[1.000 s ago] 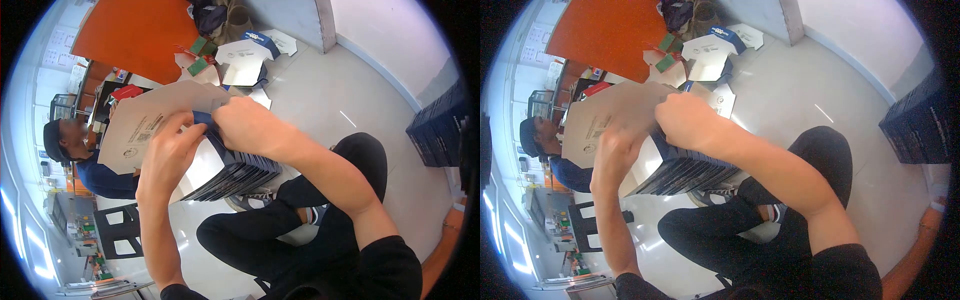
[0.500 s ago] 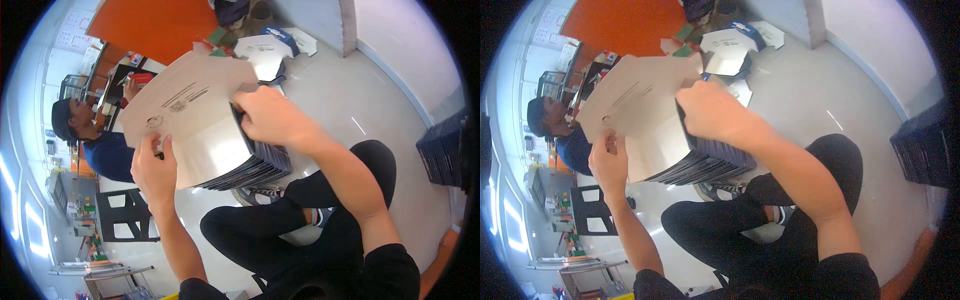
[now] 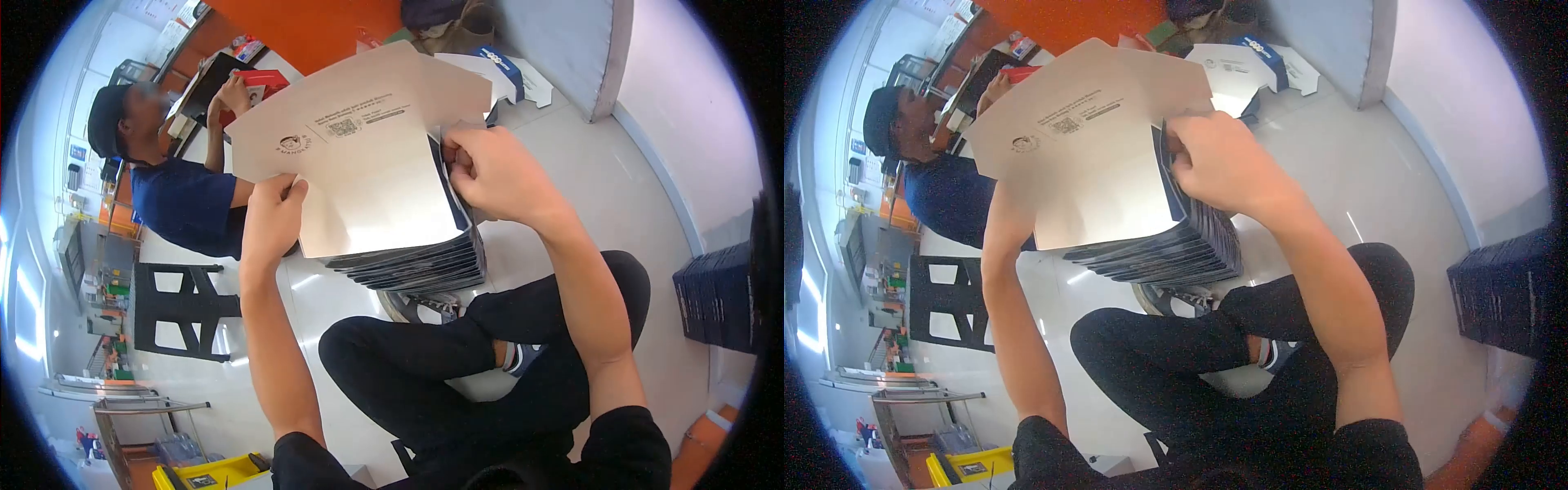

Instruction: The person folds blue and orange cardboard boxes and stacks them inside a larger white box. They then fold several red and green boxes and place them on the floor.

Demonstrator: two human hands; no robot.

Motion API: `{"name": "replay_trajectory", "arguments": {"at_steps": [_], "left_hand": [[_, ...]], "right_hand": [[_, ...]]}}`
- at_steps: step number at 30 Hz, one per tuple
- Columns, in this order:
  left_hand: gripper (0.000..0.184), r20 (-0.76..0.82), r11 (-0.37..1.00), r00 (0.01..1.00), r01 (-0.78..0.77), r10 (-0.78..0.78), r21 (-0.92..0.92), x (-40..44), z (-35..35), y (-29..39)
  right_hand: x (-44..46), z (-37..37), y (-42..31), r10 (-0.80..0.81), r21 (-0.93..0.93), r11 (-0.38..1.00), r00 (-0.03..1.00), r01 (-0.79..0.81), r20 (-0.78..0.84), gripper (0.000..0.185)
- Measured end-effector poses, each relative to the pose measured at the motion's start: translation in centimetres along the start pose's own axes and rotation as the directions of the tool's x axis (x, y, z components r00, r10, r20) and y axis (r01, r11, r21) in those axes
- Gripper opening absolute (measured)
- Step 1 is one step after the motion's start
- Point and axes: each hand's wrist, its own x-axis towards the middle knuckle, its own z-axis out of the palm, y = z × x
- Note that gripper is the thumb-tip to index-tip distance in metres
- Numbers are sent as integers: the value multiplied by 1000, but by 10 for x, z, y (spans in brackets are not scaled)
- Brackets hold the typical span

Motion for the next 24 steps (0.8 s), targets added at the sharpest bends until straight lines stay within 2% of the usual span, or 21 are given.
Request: {"name": "replay_trajectory", "arguments": {"at_steps": [2,6,8,10,11,12,15,16,18,19,21,22,24], "left_hand": [[28,42,955,991,137,-131,-264,-4,-1,9],[31,76,972,993,100,-85,-211,-2,-1,0],[32,31,914,994,109,-105,-390,-4,4,5],[33,53,891,989,150,-141,-429,-4,0,14],[33,81,864,981,193,-175,-464,-5,-1,16],[33,72,860,979,201,-189,-469,-6,1,14],[35,72,908,987,162,-145,-386,-4,6,7],[36,82,907,979,202,-185,-370,-5,9,5],[36,99,852,979,203,-178,-482,-9,12,4],[36,75,842,976,216,-207,-494,-10,11,4],[35,242,651,938,347,-248,-676,-15,8,1],[35,225,632,936,349,-271,-692,-19,7,-4],[33,303,598,942,326,-143,-732,-28,7,-14]], "right_hand": [[1,-2,-2,0,12,1000,1000,0,10,13],[-1,-4,-1,36,24,999,999,-37,33,13],[-1,-5,2,33,18,999,998,-34,48,11],[1,-9,2,28,9,1000,998,-28,62,10],[1,-12,-2,85,8,996,992,-86,93,12],[2,-14,-4,140,3,990,982,-142,127,14],[3,-14,-2,135,-55,990,983,-129,123,12],[3,-14,-3,113,-56,993,982,-105,151,12],[2,-15,-8,93,-141,987,990,-77,106,11],[2,-17,-13,175,-126,979,977,-160,121,13],[0,-18,4,132,-105,987,982,-118,134,16],[-1,-19,15,115,-78,991,987,-106,114,19],[1,-24,17,102,-63,994,983,-94,151,22]]}}
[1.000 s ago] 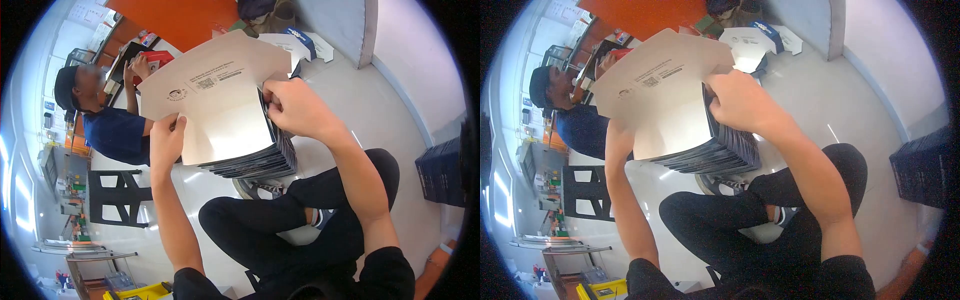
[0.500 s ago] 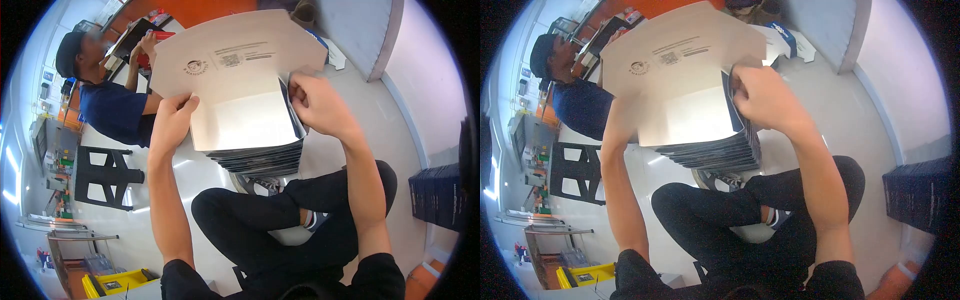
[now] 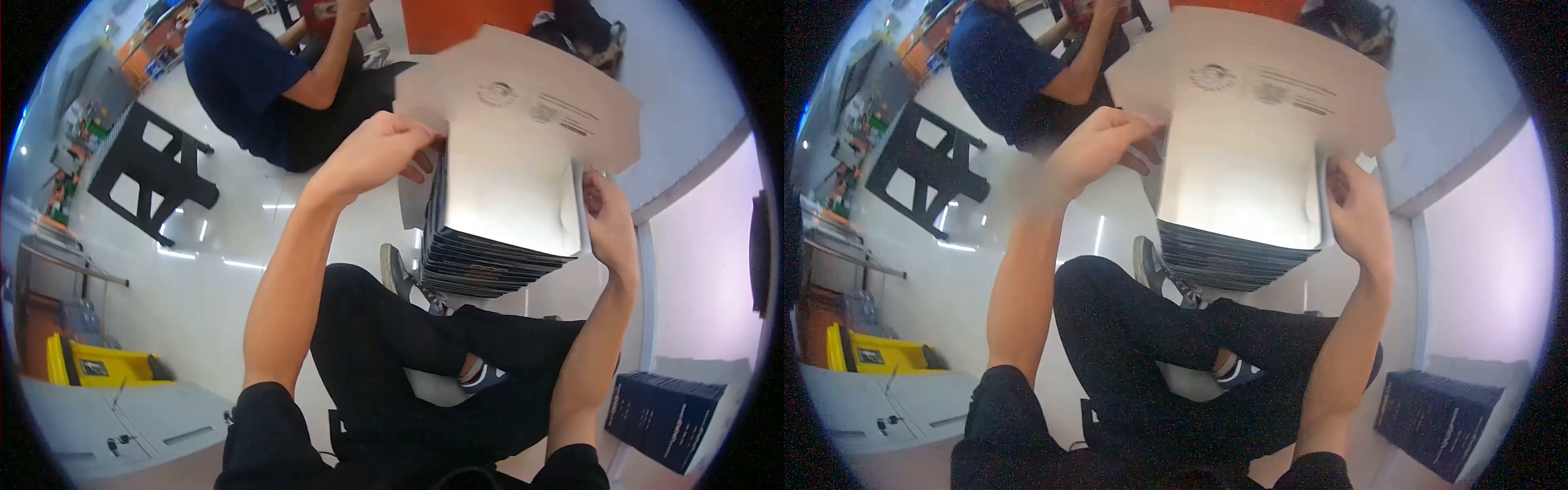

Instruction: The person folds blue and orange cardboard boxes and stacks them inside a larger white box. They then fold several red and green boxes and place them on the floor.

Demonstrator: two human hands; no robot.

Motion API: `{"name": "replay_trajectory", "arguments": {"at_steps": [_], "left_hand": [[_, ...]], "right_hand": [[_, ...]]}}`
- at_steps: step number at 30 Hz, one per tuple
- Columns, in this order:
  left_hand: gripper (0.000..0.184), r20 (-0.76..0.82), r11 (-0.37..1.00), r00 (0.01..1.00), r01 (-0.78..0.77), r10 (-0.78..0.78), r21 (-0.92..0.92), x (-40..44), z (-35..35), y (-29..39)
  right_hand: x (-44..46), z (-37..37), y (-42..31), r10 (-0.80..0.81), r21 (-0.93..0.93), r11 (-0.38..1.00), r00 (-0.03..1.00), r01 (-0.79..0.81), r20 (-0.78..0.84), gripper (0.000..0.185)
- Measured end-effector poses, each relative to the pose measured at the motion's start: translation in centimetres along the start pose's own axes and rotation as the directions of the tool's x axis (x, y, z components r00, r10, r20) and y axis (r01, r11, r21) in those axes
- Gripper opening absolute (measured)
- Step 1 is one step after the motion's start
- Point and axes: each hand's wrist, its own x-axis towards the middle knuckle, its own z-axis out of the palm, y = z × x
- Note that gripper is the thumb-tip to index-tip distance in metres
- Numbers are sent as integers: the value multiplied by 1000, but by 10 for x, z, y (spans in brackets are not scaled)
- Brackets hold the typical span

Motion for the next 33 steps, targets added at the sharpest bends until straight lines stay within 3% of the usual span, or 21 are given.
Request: {"name": "replay_trajectory", "arguments": {"at_steps": [2,4,7,11,13,19,20,22,25,30,31,33], "left_hand": [[35,99,962,991,-109,87,250,-7,-1,-8],[37,-9,849,932,-325,362,417,-13,9,-20],[37,-78,809,882,-388,465,441,-13,15,-35],[35,-138,742,832,-389,538,546,-14,24,-37],[33,-204,756,868,-253,453,603,-21,31,-30],[27,-185,621,839,-212,511,754,-18,32,-36],[27,-177,617,840,-218,514,757,-15,30,-33],[32,-287,952,950,-28,120,306,-13,28,-16],[36,-365,957,918,-51,158,285,-8,33,-14],[30,-449,949,853,-153,268,275,-3,39,-24],[27,-450,967,868,-114,209,230,-7,40,-18],[26,-428,953,872,-126,239,275,-7,39,-19]], "right_hand": [[2,-6,-14,103,181,977,992,-115,76,25],[4,-10,-6,103,144,982,986,-123,133,28],[3,-11,-2,100,127,985,985,-118,140,29],[4,-10,-6,125,128,981,981,-145,148,29],[3,-10,-5,133,144,978,981,-154,144,29],[1,-9,-4,149,133,978,983,-163,111,25],[3,-8,0,129,147,979,986,-143,105,23],[4,-8,-3,118,164,978,989,-132,92,22],[3,-8,-16,219,72,973,976,-219,9,24],[4,2,-17,152,114,982,988,-148,-24,28],[5,1,-17,164,121,980,986,-159,-35,28],[5,-1,-20,198,87,976,980,-198,8,28]]}}
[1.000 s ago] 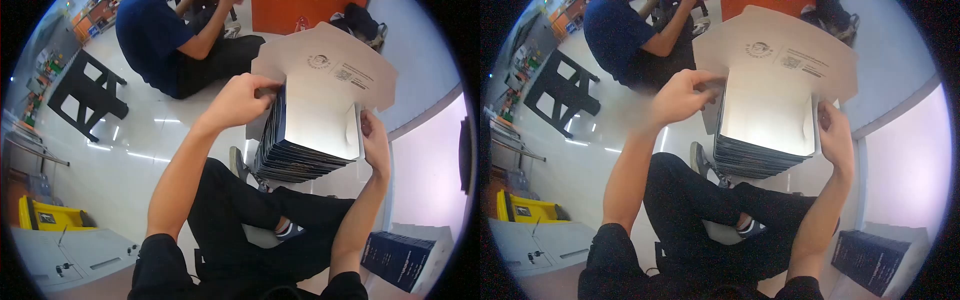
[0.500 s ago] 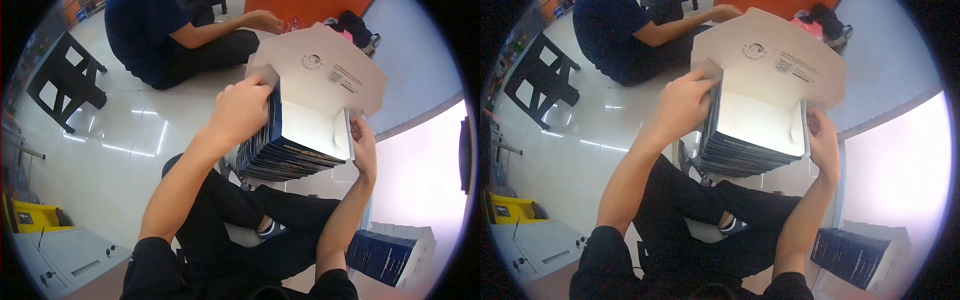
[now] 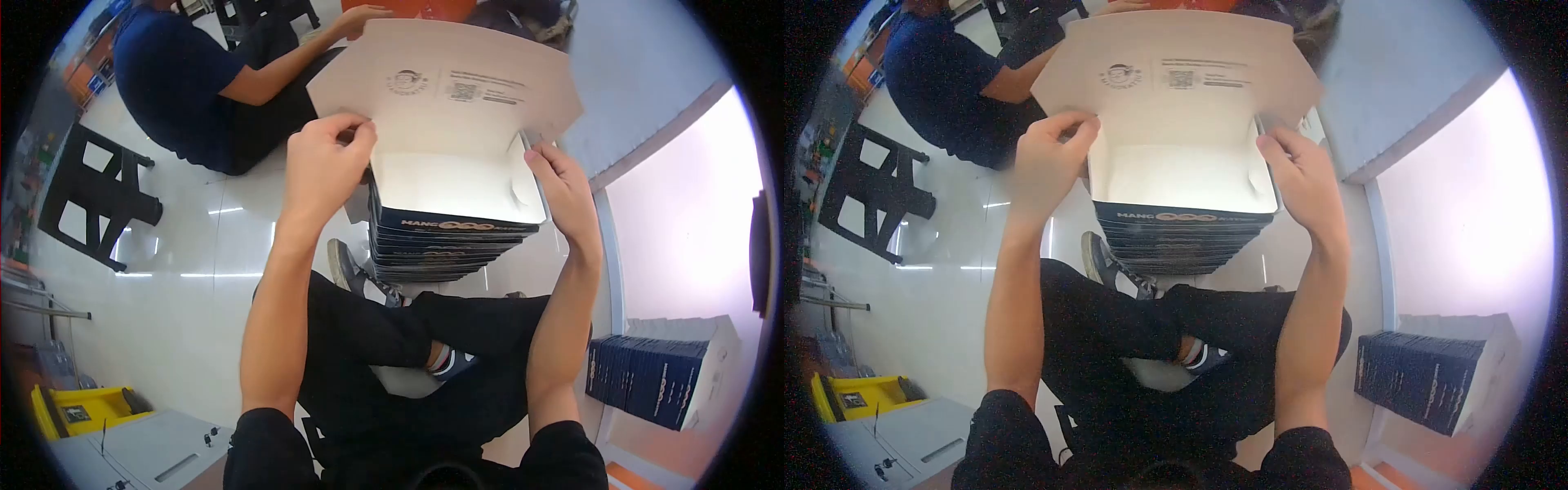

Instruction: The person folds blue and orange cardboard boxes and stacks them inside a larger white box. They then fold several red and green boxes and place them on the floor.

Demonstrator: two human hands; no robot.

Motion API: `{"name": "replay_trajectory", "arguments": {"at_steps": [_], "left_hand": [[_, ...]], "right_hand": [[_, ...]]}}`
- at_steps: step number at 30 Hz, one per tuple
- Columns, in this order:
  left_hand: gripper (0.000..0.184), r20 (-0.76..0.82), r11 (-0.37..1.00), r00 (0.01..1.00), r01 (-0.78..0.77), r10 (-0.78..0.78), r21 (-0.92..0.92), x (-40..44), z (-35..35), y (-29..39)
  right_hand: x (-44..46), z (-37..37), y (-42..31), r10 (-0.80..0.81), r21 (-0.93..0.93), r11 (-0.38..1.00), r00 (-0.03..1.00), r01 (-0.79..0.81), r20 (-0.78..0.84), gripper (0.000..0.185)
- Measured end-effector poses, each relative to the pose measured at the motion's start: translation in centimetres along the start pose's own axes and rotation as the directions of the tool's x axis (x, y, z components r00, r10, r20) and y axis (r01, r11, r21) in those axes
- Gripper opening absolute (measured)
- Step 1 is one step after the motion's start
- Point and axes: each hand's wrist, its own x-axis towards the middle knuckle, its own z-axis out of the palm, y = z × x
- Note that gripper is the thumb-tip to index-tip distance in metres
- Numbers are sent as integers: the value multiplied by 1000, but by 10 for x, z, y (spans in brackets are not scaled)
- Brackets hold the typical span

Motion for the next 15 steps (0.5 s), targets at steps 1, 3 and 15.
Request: {"name": "replay_trajectory", "arguments": {"at_steps": [1,3,15], "left_hand": [[25,0,999,1000,-29,29,27,0,-1,0],[26,32,999,999,-23,22,34,-3,-4,1],[35,128,992,987,107,-98,-61,-24,0,-1]], "right_hand": [[-1,0,1,8,4,1000,1000,-8,-9,28],[-2,-1,3,31,-36,999,999,-31,-7,29],[-9,-2,-11,-75,-186,980,997,74,1,34]]}}
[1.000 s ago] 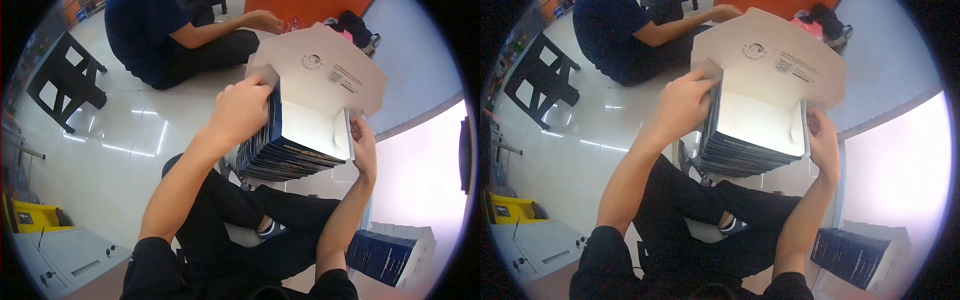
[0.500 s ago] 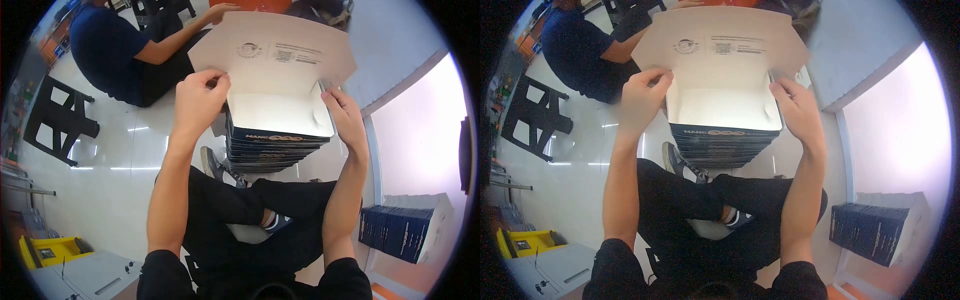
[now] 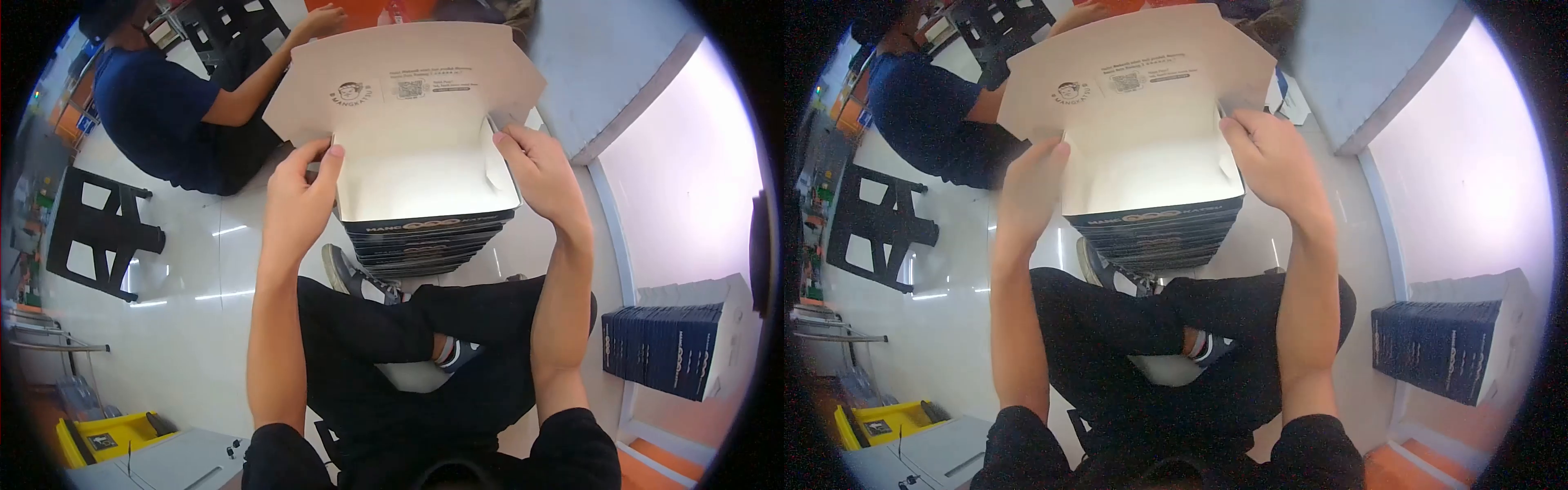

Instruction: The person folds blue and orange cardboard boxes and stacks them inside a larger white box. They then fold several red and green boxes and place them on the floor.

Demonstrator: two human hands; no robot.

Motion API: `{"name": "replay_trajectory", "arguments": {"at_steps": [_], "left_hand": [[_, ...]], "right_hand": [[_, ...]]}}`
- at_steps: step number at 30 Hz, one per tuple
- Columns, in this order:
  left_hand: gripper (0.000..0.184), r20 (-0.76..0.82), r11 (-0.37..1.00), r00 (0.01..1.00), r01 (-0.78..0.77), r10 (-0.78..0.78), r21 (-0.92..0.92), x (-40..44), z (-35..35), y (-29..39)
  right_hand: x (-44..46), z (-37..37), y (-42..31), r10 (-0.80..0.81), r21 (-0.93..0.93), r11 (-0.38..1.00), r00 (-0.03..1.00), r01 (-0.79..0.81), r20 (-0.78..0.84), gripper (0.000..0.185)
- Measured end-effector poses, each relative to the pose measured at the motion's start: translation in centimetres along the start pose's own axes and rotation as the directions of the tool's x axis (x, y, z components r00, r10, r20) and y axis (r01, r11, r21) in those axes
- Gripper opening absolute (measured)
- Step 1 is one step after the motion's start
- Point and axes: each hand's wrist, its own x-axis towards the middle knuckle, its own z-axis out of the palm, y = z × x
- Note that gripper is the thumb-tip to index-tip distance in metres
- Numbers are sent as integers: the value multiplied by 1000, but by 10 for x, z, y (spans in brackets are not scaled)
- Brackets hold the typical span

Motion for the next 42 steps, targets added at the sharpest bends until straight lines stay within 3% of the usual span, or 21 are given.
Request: {"name": "replay_trajectory", "arguments": {"at_steps": [4,6,8,11,18,19,21,22,24,25,27,29,31,33,34,36,37,38,40,42], "left_hand": [[31,34,998,998,-61,62,-25,-1,-1,-3],[30,62,997,995,-81,80,0,0,-2,-3],[30,52,977,986,-165,159,133,2,-1,-3],[31,109,991,991,-94,83,95,3,-3,4],[33,106,980,987,-136,121,145,-1,0,1],[35,103,976,991,-107,89,188,-2,-2,2],[36,156,959,984,-129,91,252,0,-5,-2],[39,111,989,993,-56,41,134,0,-5,-13],[45,80,992,989,124,-123,-14,-7,0,-2],[47,71,985,986,156,-151,-73,-9,2,-3],[48,76,974,981,189,-181,-121,-14,1,-8],[51,121,924,975,214,-185,-316,-18,0,-11],[54,173,920,964,249,-204,-302,-24,4,-4],[62,237,872,944,306,-227,-382,-28,6,-4],[66,237,851,941,323,-242,-414,-31,11,0],[69,175,855,949,312,-262,-414,-39,18,1],[72,135,864,947,321,-292,-387,-41,20,2],[72,135,867,946,324,-294,-379,-43,21,2],[73,112,866,955,297,-275,-403,-48,21,2],[74,92,871,964,265,-249,-413,-54,23,2]], "right_hand": [[-3,-2,-6,79,-13,997,997,-79,0,35],[-4,-4,-6,52,-105,993,999,-52,2,35],[-4,-2,-1,37,-138,990,999,-38,-11,35],[-5,-2,2,30,-187,982,999,-33,-19,35],[-10,-4,2,68,-280,958,998,-60,18,37],[-8,-6,4,81,-267,960,996,-84,-21,37],[-6,-12,12,-22,-143,989,997,33,81,39],[-4,-18,19,15,-126,992,999,-11,32,39],[8,-39,40,201,317,931,979,-184,-22,39],[19,-42,68,227,327,924,973,-199,-49,39],[41,-18,138,335,269,932,860,-242,-386,41],[44,16,174,399,245,912,845,-328,-357,44],[59,61,209,533,419,805,823,-420,-197,47],[69,98,236,572,386,791,798,-475,-190,60],[72,112,248,577,396,786,794,-475,-194,60],[75,138,261,536,187,843,813,-504,-228,77],[71,137,258,611,165,788,786,-592,-93,86],[66,140,253,614,171,785,784,-595,-89,86],[57,148,253,654,184,728,750,-660,103,90],[62,166,265,646,206,741,762,-639,42,87]]}}
